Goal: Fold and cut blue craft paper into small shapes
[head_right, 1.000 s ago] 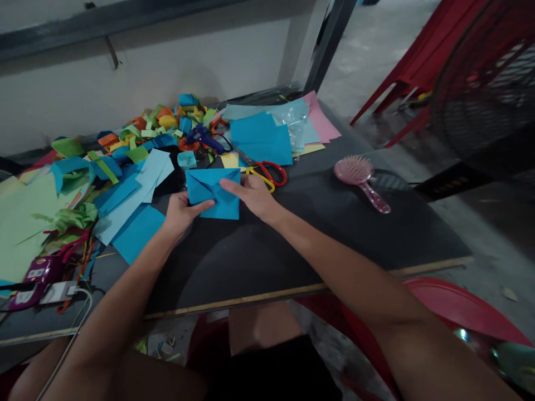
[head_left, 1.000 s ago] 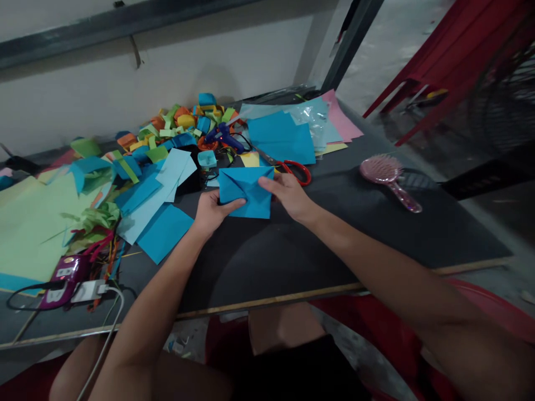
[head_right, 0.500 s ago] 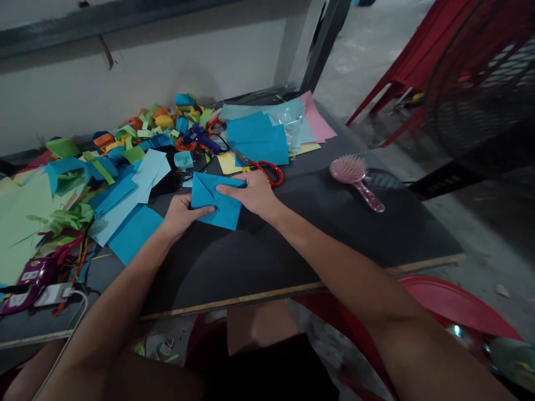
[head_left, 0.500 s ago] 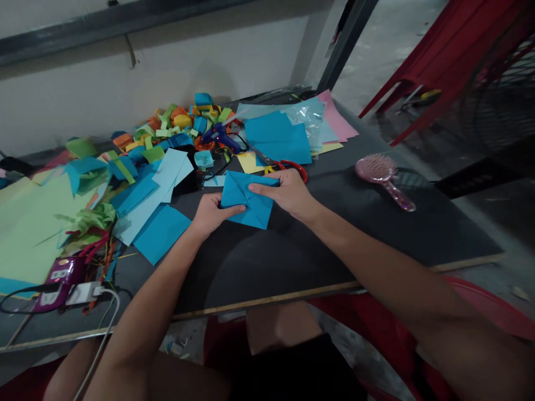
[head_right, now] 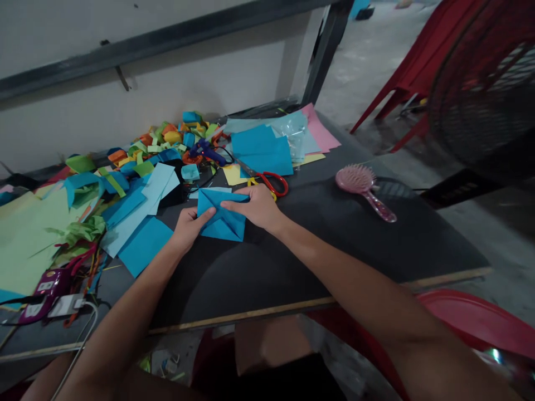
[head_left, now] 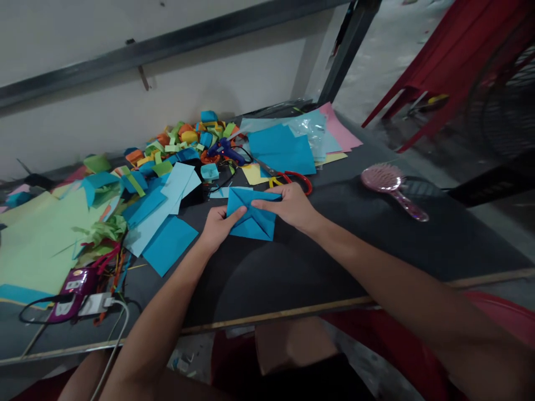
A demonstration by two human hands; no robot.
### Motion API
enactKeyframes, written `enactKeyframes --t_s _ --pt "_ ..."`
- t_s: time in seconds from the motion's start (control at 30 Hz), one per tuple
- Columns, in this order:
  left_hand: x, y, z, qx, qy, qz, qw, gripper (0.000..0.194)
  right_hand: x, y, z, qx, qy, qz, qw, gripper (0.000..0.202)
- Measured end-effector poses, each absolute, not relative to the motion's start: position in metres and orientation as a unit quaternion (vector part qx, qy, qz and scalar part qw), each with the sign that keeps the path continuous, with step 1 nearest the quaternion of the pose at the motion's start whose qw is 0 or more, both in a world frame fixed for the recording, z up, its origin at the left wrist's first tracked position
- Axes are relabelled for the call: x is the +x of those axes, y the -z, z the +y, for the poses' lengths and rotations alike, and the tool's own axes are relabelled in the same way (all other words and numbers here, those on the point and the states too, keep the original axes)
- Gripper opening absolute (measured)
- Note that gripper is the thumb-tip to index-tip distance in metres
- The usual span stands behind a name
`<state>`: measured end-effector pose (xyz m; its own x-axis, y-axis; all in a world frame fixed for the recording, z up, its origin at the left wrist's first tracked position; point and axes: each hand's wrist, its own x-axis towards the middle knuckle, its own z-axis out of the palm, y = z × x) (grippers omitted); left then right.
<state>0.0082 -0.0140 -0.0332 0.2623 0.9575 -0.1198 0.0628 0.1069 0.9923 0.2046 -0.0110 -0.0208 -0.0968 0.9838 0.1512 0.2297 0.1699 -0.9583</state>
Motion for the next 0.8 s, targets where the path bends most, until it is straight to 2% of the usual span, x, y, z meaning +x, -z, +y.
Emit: enactKeyframes --t_s 0.3,0.63,0.8 --pt "0.008 0.037 -0.012 0.53 -0.409 0.492 0.557 0.043 0.204 0.023 -0.01 -0.489 -0.415 -0.621 0.452 0.038" --pt "0.007 0.04 -0.011 0.587 -0.42 0.529 0.446 0.052 0.202 0.021 -0.013 -0.485 -0.4 -0.652 0.423 0.044" --pt "0.005 0.037 -0.011 0.584 -0.422 0.534 0.442 0.049 0.216 0.013 -0.005 -0.466 -0.432 -0.676 0.373 0.047"
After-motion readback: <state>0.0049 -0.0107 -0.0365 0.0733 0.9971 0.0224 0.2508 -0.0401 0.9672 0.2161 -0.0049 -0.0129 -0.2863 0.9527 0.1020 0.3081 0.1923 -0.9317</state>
